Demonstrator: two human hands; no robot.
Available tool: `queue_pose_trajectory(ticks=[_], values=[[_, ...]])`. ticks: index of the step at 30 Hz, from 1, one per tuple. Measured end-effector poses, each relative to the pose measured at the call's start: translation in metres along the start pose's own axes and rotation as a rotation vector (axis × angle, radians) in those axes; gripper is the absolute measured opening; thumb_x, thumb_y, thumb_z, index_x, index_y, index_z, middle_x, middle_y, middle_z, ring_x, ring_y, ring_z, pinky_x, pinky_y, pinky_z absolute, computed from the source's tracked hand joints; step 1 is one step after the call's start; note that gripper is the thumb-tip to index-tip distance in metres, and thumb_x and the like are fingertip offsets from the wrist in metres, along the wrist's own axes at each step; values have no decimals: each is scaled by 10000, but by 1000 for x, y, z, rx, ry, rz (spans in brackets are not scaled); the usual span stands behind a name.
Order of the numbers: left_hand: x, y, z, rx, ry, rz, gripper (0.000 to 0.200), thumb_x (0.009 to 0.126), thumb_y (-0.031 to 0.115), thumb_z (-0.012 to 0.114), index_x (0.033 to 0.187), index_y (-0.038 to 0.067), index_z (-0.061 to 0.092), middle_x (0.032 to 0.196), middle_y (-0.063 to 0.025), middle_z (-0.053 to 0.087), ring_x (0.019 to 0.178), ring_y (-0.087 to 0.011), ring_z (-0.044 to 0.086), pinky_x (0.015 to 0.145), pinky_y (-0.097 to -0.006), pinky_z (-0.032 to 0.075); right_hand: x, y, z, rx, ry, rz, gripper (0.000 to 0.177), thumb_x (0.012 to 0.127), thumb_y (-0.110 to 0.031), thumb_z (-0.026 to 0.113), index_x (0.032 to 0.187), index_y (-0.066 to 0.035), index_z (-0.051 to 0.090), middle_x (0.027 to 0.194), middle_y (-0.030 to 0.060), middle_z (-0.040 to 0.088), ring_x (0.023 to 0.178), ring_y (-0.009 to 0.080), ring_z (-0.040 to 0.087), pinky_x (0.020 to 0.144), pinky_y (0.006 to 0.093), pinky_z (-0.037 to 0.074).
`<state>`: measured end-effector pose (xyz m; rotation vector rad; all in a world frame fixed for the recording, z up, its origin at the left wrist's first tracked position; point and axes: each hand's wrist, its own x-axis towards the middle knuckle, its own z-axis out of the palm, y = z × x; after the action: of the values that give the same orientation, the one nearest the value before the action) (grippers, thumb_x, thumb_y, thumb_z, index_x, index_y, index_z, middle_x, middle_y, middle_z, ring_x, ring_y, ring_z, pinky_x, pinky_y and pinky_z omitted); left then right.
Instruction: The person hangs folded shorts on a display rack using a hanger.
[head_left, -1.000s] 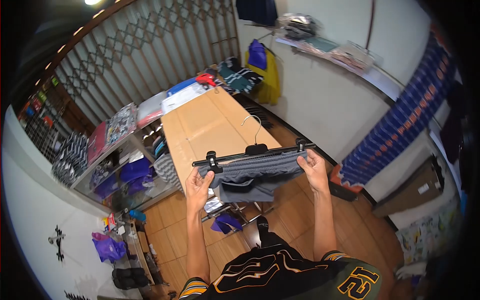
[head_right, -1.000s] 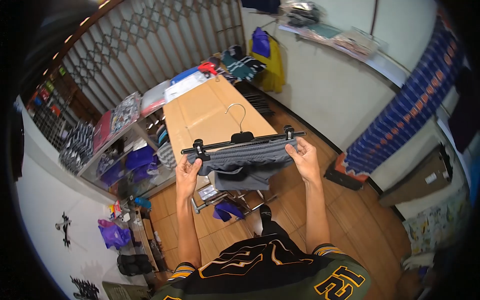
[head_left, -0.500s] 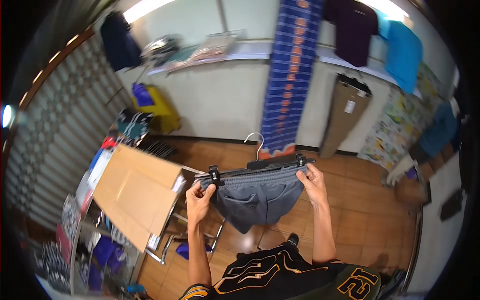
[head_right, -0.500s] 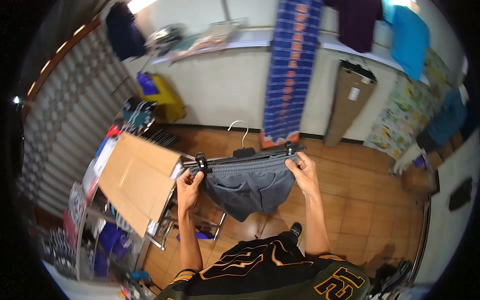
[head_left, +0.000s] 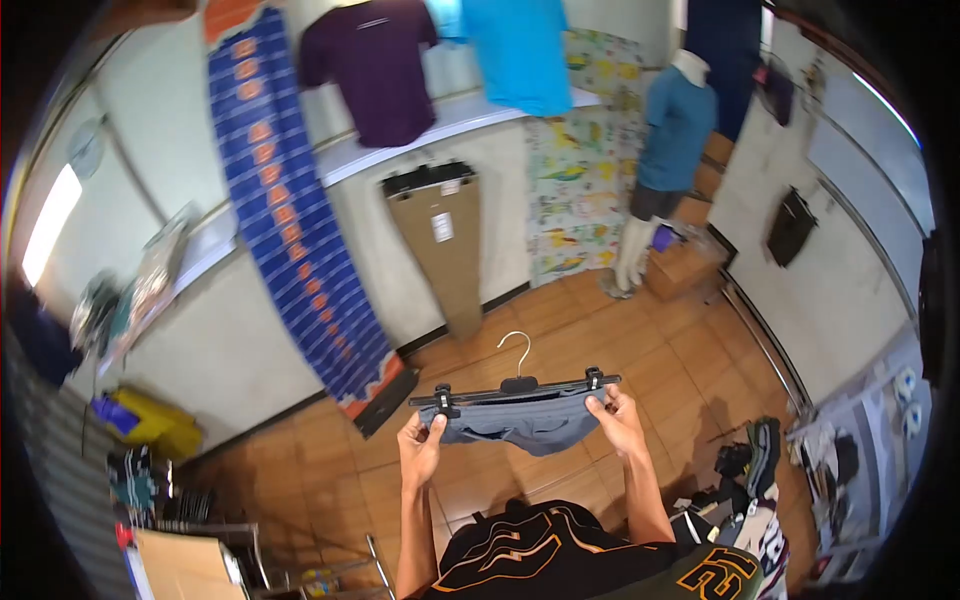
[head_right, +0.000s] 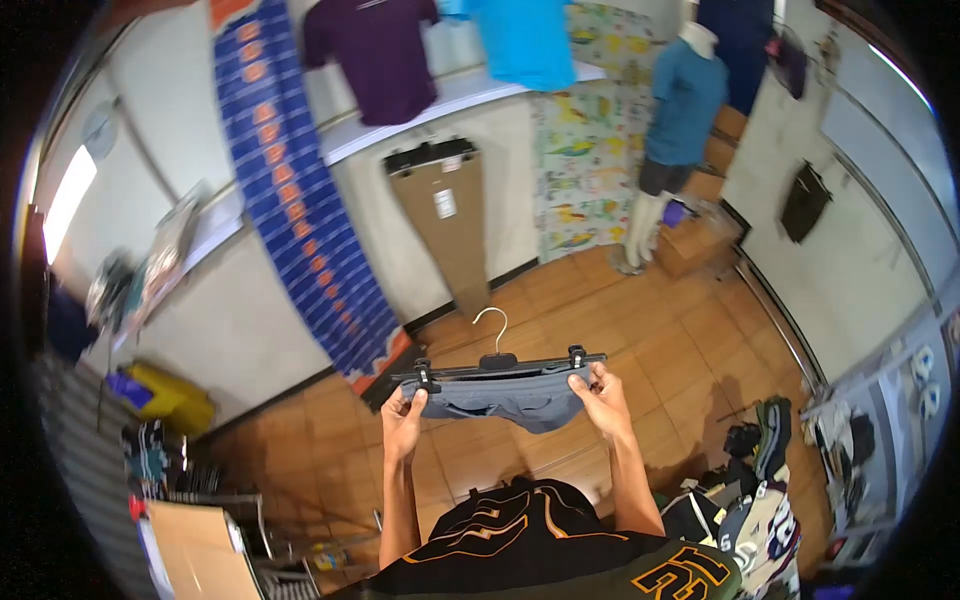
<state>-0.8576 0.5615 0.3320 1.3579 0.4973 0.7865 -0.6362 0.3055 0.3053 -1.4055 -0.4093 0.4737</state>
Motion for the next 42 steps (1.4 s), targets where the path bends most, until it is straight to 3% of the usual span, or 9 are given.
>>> queue_pose_trajectory(ticks=[6, 9, 18, 24, 28, 31, 35, 38, 42], values=[[68, -36, 124, 70, -282, -85, 117, 950, 89, 644, 1033, 21, 692, 929, 5, 679, 830, -70, 565, 786, -249, 445, -8, -1, -94, -76, 404, -63, 339, 891, -216, 735, 1102, 16, 607, 877, -5, 610, 771, 59, 513, 686, 246, 431], [100, -66, 183, 51, -424, -119, 119, 948, 89, 645, 1033, 21, 695, 918, 22, 667, 816, -59, 551, 763, -234, 433, -12, -2, -127, -23, 540, -12, 286, 914, -165, 701, 1135, -9, 609, 960, 2, 643, 873, 85, 560, 831, 268, 446], [198, -127, 388, 17, -808, -212, 154, 930, 110, 674, 1051, 15, 693, 925, 34, 656, 816, -53, 541, 753, -232, 426, 28, -11, -232, 29, 941, -56, 307, 922, -139, 684, 1181, 1, 599, 1019, 3, 640, 918, 91, 558, 856, 264, 448], [253, -141, 518, -28, -1101, -271, 192, 926, 97, 683, 1092, 1, 667, 1014, -6, 673, 913, -82, 580, 843, -246, 453, 68, -26, -276, 62, 1179, -108, 230, 916, -130, 691, 1111, -24, 630, 972, 6, 646, 889, 85, 552, 824, 253, 431], [273, -165, 602, -32, -1197, -284, 189, 926, 91, 682, 1090, -1, 663, 1017, -13, 674, 915, -84, 586, 836, -249, 464, 96, -26, -317, 25, 1319, -150, 184, 922, -123, 682, 1073, -30, 633, 939, -19, 625, 867, 69, 533, 793, 246, 424], [273, -182, 657, -1, -1251, -281, 170, 926, 87, 680, 1068, -5, 662, 977, -2, 673, 866, -76, 594, 791, -235, 477, 111, -26, -351, 35, 1400, -121, 136, 927, -125, 663, 1019, -30, 636, 859, -56, 553, 789, 50, 439, 717, 224, 366], [290, -207, 736, 63, -1266, -291, 185, 925, 102, 688, 1076, 1, 658, 970, 8, 658, 866, -73, 570, 795, -237, 462, 151, -25, -423, -6, 1442, -118, 141, 925, -139, 668, 1019, -38, 639, 808, -70, 508, 756, 44, 407, 674, 226, 335], [296, -221, 792, 97, -1253, -336, 178, 927, 96, 683, 1077, 4, 658, 965, 4, 660, 860, -80, 575, 798, -247, 461, 175, -31, -482, 2, 1428, -106, 199, 918, -176, 691, 1036, -24, 643, 722, -89, 399, 686, 39, 342, 594, 238, 267], [311, -233, 868, 26, -1207, -335, 180, 935, 117, 674, 1081, 12, 656, 968, 1, 661, 864, -87, 580, 802, -250, 458, 211, -53, -562, -82, 1383, -46, 264, 915, -202, 711, 1065, 3, 637, 779, -65, 501, 707, 46, 386, 602, 231, 312]])
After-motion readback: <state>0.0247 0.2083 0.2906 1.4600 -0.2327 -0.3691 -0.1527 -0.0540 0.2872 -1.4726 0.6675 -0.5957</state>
